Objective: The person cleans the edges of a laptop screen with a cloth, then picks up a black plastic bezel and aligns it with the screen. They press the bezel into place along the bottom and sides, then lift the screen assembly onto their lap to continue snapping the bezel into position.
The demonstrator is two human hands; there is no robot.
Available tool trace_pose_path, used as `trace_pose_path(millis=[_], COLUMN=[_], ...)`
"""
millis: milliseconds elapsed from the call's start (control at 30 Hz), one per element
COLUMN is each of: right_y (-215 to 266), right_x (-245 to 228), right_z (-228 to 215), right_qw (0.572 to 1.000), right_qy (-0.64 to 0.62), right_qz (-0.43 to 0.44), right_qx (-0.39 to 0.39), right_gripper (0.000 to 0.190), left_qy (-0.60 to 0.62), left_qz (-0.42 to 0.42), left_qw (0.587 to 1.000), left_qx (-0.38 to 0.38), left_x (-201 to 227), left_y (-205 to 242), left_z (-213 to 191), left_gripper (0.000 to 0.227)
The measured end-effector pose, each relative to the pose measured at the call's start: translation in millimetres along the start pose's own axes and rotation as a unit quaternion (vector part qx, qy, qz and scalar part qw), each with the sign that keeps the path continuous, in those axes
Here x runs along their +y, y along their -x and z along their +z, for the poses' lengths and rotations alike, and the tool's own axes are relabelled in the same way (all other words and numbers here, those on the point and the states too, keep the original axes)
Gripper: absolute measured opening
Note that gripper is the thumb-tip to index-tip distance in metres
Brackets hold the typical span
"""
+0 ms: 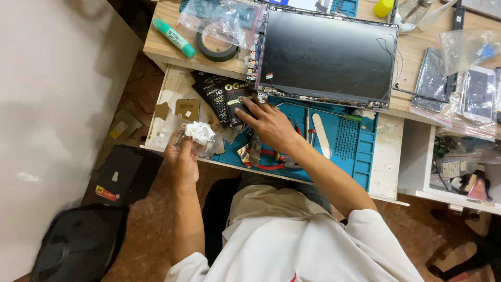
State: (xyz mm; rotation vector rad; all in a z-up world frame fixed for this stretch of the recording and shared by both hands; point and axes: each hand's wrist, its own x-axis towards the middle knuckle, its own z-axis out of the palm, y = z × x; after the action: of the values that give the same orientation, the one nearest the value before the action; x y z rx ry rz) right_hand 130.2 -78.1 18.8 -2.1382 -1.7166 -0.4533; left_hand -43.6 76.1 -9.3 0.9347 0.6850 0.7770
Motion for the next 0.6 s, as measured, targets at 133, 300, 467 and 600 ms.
trace_pose_path(millis=[133,300,467,600], right_y=[-14.9,-31.1,-45.5,-47.5], right_x=[0.8,-2.0,-3.2,-2.8], right_z=[2.2,5.7,-3.7,-5.9], right_qw=[1.000,0.979,0.974,0.980], right_qy=[0.002,-0.008,-0.014,0.021], right_qz=[-0.002,0.022,0.007,-0.022], right_qx=[-0.027,-0.202,-0.228,-0.198], right_gripper=[0.057,0.076,0.073,0.076], left_qy=[0.007,-0.016,-0.006,-0.020], left_qz=[0.010,-0.011,-0.005,-0.018], left_qw=[1.000,1.000,1.000,0.999], left_qx=[0.005,-0.023,-0.026,-0.042], left_x=[-0.9,15.2,21.5,24.4], left_y=[-4.7,1.6,5.4,6.8], left_z=[-3.1,10.2,14.9,14.5], left_gripper=[0.013,0.004,0.002,0.004])
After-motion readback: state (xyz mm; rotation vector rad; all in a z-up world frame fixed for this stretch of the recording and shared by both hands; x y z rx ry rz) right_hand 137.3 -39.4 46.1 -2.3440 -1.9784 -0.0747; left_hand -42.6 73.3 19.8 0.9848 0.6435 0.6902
